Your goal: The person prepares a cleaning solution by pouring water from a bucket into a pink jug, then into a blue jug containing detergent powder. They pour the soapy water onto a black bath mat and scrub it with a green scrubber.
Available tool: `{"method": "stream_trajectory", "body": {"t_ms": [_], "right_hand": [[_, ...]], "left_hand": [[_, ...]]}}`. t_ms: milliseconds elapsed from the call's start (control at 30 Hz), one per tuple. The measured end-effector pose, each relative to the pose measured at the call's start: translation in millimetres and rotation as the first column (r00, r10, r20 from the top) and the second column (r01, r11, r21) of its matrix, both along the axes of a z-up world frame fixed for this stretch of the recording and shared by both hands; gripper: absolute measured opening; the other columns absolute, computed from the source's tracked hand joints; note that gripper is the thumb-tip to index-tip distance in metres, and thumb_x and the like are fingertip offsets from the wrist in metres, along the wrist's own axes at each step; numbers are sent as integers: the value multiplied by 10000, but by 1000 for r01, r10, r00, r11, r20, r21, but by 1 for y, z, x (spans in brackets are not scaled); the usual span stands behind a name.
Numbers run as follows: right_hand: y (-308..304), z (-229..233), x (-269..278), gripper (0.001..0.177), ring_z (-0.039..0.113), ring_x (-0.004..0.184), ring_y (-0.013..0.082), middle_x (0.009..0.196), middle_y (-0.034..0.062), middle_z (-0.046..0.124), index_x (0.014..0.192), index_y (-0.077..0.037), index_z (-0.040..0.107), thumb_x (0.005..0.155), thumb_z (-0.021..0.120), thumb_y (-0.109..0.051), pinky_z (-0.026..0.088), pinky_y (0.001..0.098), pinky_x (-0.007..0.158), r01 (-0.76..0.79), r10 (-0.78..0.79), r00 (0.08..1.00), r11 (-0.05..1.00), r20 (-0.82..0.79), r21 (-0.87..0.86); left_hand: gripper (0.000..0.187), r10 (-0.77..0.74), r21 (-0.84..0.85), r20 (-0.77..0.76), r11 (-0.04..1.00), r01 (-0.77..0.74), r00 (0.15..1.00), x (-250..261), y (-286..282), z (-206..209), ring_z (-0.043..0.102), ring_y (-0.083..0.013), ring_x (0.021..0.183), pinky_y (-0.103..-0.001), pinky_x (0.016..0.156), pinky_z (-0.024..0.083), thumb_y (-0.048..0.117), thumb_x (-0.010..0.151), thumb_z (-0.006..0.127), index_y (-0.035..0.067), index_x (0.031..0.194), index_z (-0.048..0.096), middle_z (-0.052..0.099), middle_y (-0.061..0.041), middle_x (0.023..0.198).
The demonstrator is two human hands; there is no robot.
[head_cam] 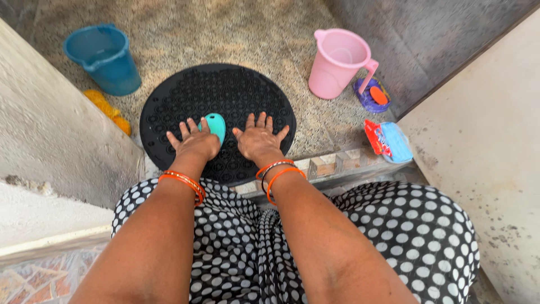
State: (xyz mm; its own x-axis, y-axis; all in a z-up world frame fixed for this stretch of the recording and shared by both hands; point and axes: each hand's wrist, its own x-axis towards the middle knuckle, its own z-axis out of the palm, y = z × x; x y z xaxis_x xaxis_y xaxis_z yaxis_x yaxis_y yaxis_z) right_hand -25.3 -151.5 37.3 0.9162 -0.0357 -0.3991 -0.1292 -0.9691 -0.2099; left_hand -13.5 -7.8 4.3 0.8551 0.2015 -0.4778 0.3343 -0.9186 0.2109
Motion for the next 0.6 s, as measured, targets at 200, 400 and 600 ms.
{"method": "stream_trajectory", "body": {"t_ms": [200, 400, 600], "right_hand": [[-1, 10, -2, 714, -6, 1584, 289, 1720, 87, 0, 1639, -179, 116, 1042, 282, -535, -58, 693, 1214, 2, -2, 1000, 1000, -2, -6], [0, 20, -4, 692, -13, 1588, 271, 1723, 63, 1, 1639, -215, 125, 1040, 267, -532, -67, 687, 1228, -1, 0, 1000, 1000, -12, -28], [0, 25, -6, 707, -9, 1588, 289, 1721, 78, 5, 1644, -216, 110, 1039, 271, -546, -53, 701, 1216, 7, -7, 1000, 1000, -7, -7]], "left_hand": [[709, -2, -6, 15, 1000, 2, 1000, 0, -2, 6, -80, -265, 1587, -598, 1240, -98, 276, 988, 300, 254, 1652, 52, -44, -37, 1727], [714, -1, -2, 26, 1000, 1, 1000, 1, -1, 10, -78, -249, 1585, -594, 1243, -107, 290, 979, 315, 273, 1650, 75, -29, -23, 1727], [702, -2, 13, 15, 1000, 1, 1000, 2, -1, 9, -85, -259, 1587, -595, 1241, -101, 294, 994, 284, 272, 1651, 42, -49, -21, 1728]]}}
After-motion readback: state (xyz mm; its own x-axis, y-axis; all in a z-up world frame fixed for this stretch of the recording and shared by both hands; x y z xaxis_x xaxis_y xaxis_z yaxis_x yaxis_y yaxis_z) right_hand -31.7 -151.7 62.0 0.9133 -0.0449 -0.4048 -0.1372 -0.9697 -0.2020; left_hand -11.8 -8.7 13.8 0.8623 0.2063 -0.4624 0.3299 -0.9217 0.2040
